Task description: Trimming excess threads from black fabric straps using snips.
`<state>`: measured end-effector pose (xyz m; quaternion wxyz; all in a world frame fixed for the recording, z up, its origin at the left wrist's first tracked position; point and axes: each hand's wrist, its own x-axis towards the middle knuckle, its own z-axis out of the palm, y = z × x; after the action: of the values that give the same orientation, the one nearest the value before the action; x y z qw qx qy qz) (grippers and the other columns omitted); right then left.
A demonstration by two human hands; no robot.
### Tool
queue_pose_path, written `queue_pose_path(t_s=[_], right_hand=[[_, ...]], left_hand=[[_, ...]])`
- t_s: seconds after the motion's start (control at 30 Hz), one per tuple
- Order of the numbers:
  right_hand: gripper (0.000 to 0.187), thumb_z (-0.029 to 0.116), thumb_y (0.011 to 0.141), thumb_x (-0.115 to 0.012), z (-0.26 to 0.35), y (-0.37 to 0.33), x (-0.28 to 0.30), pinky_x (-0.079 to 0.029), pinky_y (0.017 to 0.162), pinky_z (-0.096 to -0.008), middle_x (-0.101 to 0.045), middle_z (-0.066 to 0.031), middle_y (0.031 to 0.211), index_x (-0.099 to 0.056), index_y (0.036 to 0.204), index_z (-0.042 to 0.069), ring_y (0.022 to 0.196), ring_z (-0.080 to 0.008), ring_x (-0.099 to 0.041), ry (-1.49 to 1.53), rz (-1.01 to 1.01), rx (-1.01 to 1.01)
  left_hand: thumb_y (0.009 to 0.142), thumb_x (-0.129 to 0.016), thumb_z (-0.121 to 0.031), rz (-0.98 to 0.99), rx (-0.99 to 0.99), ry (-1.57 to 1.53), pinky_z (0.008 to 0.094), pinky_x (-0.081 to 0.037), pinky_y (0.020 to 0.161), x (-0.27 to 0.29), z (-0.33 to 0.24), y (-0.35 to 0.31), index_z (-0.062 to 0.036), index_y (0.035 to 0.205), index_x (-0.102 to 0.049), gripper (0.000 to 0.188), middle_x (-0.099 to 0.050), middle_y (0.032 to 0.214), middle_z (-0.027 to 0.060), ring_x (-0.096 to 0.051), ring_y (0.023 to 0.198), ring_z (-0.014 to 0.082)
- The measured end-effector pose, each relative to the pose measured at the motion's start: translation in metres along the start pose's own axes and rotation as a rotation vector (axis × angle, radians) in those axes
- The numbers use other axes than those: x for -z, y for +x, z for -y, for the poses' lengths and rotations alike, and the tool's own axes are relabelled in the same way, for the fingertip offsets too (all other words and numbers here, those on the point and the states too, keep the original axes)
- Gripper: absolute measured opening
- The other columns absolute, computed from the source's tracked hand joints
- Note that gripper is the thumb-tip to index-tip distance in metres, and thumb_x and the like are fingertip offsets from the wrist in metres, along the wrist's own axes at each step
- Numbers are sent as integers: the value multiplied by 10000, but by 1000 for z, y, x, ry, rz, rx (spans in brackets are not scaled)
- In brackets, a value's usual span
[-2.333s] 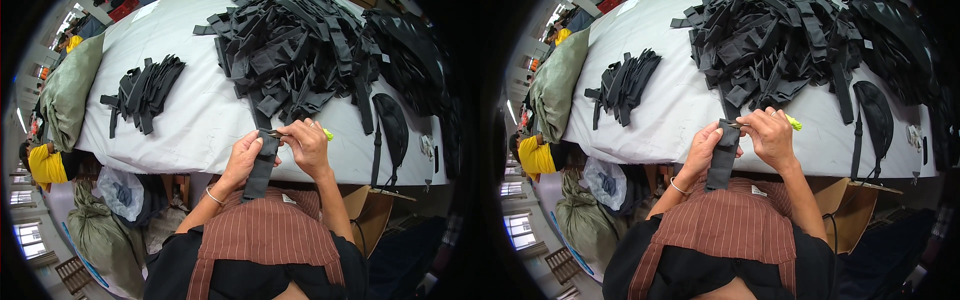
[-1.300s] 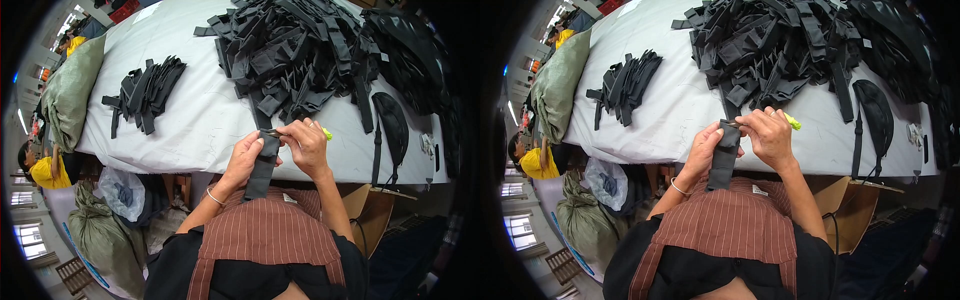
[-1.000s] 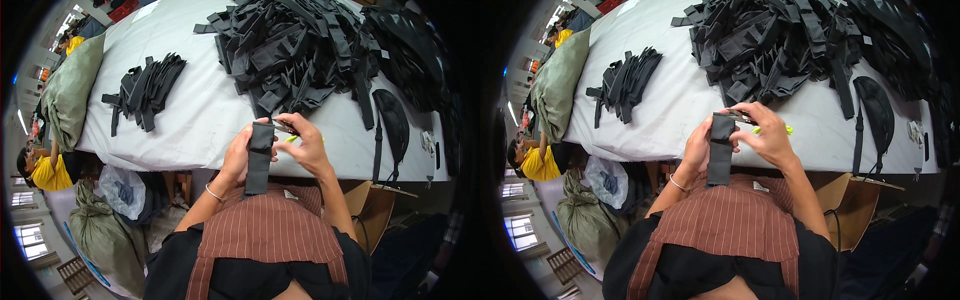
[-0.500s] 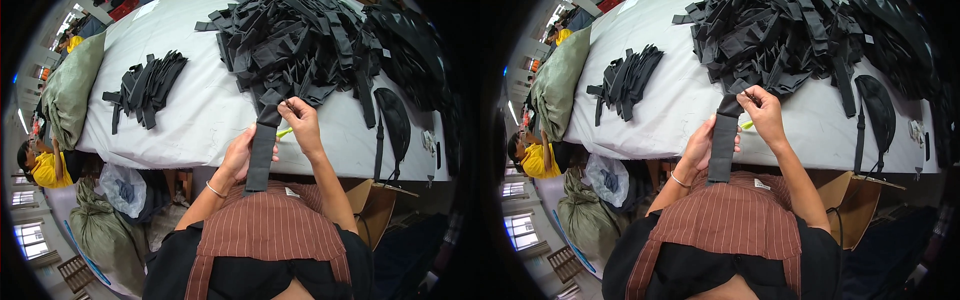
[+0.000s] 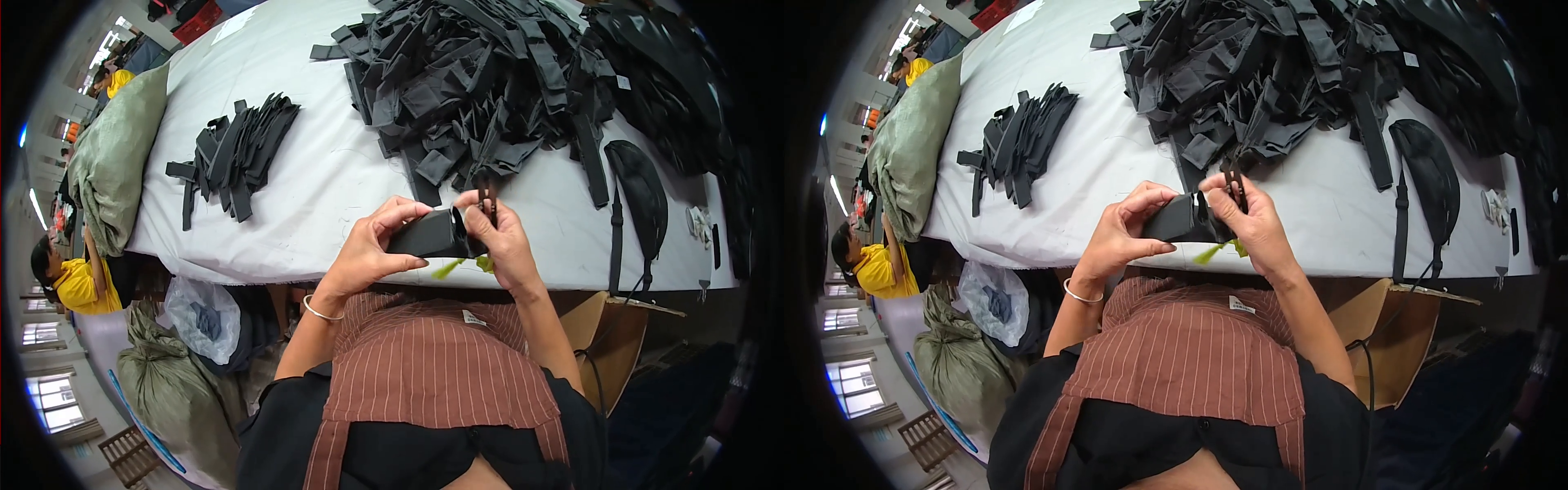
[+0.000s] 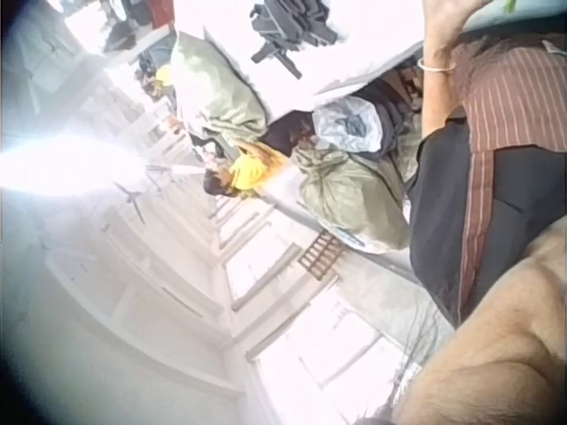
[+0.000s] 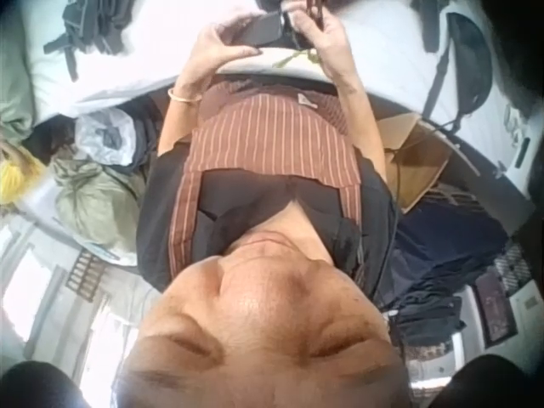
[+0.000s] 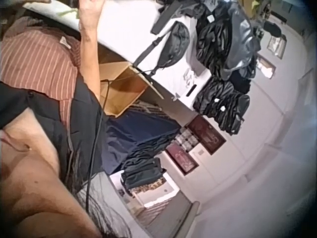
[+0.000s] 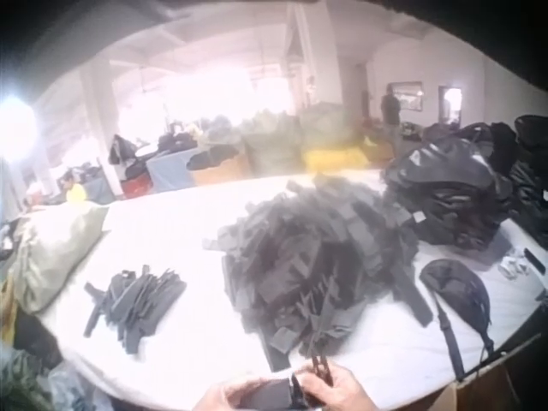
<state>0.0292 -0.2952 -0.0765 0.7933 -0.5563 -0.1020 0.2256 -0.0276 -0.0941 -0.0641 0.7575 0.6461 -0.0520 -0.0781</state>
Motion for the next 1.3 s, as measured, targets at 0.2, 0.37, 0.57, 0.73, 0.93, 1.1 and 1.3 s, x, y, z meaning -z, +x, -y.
queue_pose_path(t_s=[0.2, 0.37, 0.57, 0.73, 0.93, 1.1, 1.3], right_hand=[[241, 197, 884, -678, -7, -3, 14, -366, 596, -173, -527, 86, 733, -638, 1041, 18, 657, -7, -440, -116, 148, -224], [176, 95, 872, -661, -26, -4, 17, -441, 622, -199, -617, 28, 812, -651, 1002, -23, 708, -28, -535, -190, 74, -98], [136, -35, 828, -594, -22, -12, 3, -383, 546, -190, -561, 35, 703, -647, 953, -42, 614, -19, -454, -491, -14, 80], [137, -56, 804, -589, -22, -11, -5, -353, 512, -211, -525, 35, 671, -639, 931, -45, 591, -22, -407, -580, -3, 151], [107, -50, 800, -597, -33, -17, -10, -342, 493, -231, -532, 12, 648, -641, 896, -32, 566, -39, -409, -604, -68, 77], [130, -55, 751, -612, -38, -20, -14, -407, 511, -285, -585, -103, 668, -646, 862, 2, 529, -158, -517, -813, -159, 307], [160, -43, 711, -623, -39, -19, -15, -461, 557, -331, -635, -124, 753, -644, 857, 19, 605, -266, -601, -973, -170, 403]], left_hand=[[583, -574, 117, 25, -344, 864, 335, -394, 967, -7, -11, 7, -116, 1039, -653, 517, -534, 1092, 83, -478, 1113, 272], [635, -556, 137, -137, -370, 872, 341, -427, 945, -14, 7, 5, -121, 1127, -633, 561, -451, 1223, 81, -475, 1122, 251], [879, -583, -48, -545, 143, -339, 305, -487, 847, -2, 41, -5, -2, 1358, -421, 507, -521, 1151, 88, -560, 975, 157], [912, -594, -118, -403, 143, -626, 310, -497, 810, -5, 30, 1, 50, 1360, -363, 531, -580, 1084, 113, -584, 911, 150], [909, -605, -126, -593, 85, -472, 319, -490, 818, -4, 37, 3, 20, 1255, -423, 418, -607, 1045, 89, -586, 905, 148], [881, -649, -117, -542, 141, -477, 307, -479, 810, -1, 34, 6, -8, 1218, -446, 408, -612, 1022, 79, -589, 880, 141], [878, -654, -157, -637, 113, -394, 302, -481, 770, -10, 36, 7, -44, 1125, -470, 328, -603, 982, 55, -589, 827, 137]])
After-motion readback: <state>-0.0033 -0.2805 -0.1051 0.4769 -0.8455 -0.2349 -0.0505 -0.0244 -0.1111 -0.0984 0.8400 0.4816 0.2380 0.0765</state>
